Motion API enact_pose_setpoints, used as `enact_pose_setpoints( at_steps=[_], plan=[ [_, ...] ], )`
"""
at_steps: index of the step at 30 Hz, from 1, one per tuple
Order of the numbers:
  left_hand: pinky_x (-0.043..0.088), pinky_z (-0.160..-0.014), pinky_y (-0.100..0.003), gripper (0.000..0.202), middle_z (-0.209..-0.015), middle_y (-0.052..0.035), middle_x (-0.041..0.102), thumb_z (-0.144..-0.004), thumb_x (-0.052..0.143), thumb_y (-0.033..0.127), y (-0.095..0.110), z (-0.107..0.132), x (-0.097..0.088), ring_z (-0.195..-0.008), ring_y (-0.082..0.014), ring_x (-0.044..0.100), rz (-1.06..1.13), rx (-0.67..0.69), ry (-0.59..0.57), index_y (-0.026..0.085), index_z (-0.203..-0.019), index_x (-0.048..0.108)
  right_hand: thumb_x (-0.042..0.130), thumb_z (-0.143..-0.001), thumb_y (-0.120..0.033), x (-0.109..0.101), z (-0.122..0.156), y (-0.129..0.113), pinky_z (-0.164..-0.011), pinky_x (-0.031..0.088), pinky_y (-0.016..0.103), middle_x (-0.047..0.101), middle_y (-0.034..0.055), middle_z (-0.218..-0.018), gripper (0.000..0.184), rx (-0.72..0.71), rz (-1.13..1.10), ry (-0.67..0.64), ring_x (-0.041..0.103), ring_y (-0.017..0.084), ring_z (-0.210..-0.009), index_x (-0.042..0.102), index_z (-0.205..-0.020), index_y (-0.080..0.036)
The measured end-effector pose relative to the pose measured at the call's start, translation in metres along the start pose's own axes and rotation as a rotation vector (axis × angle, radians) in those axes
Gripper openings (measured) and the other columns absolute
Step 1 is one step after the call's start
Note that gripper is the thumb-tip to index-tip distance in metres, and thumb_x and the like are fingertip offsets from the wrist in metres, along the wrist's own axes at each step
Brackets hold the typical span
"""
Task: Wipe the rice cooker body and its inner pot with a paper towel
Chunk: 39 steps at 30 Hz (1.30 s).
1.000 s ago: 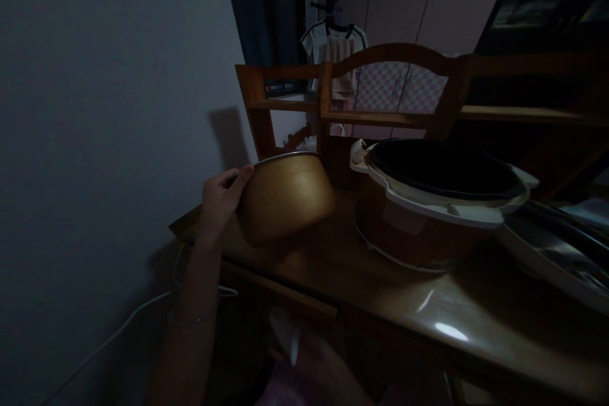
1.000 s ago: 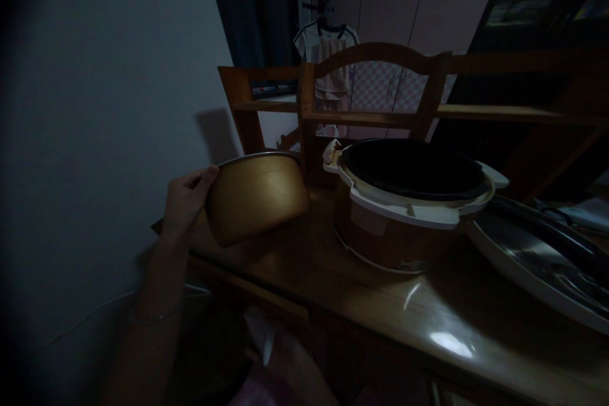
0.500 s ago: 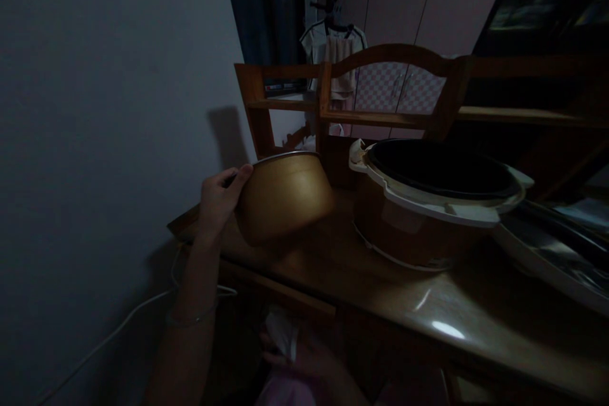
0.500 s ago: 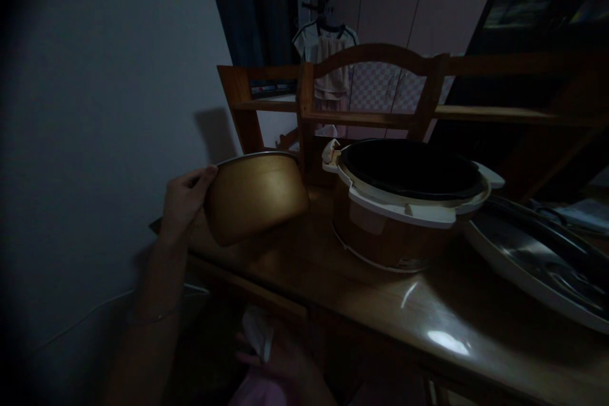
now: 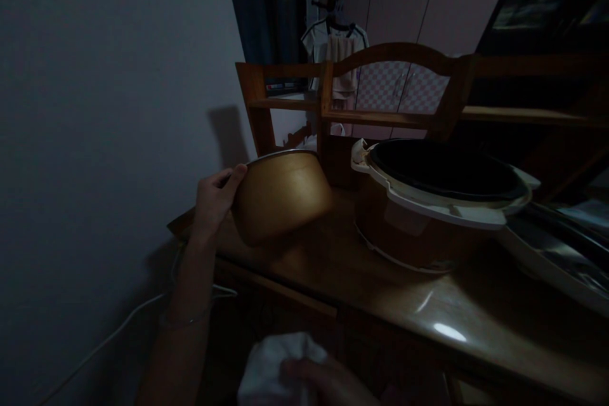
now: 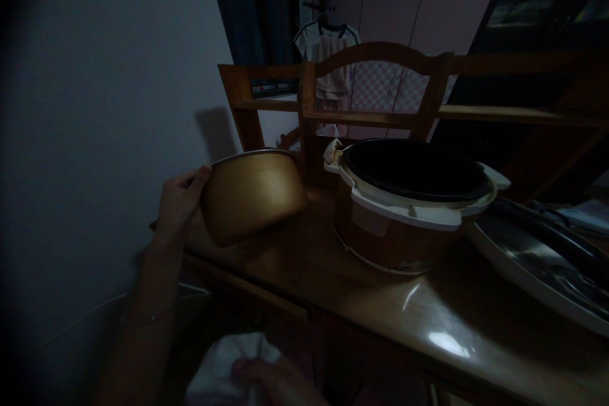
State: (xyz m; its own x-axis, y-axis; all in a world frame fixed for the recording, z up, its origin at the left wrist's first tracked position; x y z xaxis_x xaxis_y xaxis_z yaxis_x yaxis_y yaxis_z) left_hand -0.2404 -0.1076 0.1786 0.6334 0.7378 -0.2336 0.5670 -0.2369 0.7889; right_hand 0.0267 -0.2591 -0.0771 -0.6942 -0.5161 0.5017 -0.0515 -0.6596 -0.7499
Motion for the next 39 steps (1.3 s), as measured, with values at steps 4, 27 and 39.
enact_pose_setpoints(
  at_steps=[4, 27, 39],
  plan=[
    [0.035, -0.06, -0.028, 0.055, -0.066, 0.0005, 0.054, -0.082, 0.069, 0.07, -0.001, 0.002, -0.001, -0.065, -0.014, 0.046, -0.009, -0.007, 0.015, 0.019, -0.062, 0.059, 0.086, -0.074, -0.057, -0.044, 0.058, -0.108, -0.112, 0.046, 0.042, 0.079, 0.0064, -0.117, 0.048, -0.264, -0.182, 0.298, 0.069, 0.029, -0.124, 0.078, -0.107, -0.023],
    [0.043, -0.075, -0.03, 0.038, -0.075, 0.0013, 0.057, -0.091, 0.071, 0.051, 0.037, 0.116, -0.02, -0.071, -0.0172, 0.054, -0.166, 0.278, 0.141, 0.022, -0.069, 0.059, 0.041, -0.096, -0.01, 0.005, 0.04, -0.263, -0.132, 0.03, 0.045, 0.03, 0.0074, -0.174, 0.075, -1.335, 1.133, 0.661, 0.025, 0.02, -0.162, 0.023, -0.169, -0.019],
    [0.044, -0.076, -0.031, 0.039, -0.076, 0.0004, 0.057, -0.092, 0.065, 0.054, 0.03, 0.11, -0.026, -0.075, -0.0193, 0.055, -0.205, 0.172, 0.156, 0.022, -0.071, 0.058, 0.04, -0.088, 0.0, 0.055, 0.056, -0.267, -0.126, 0.041, 0.052, 0.033, 0.0281, -0.168, 0.075, -1.027, 1.749, 0.711, 0.036, 0.035, -0.157, 0.029, -0.162, 0.006]
  ],
)
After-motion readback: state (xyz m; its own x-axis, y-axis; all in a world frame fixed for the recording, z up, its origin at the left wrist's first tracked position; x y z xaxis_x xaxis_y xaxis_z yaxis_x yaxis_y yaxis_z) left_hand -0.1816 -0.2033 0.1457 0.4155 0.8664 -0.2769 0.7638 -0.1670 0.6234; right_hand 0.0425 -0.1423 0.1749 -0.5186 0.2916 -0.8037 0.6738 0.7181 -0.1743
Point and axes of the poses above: each hand's wrist, its own z-axis away from the middle knuckle, its own x-axis out of the palm, y = z × x, the point moved 10 cm from there along -z, towards the middle knuckle
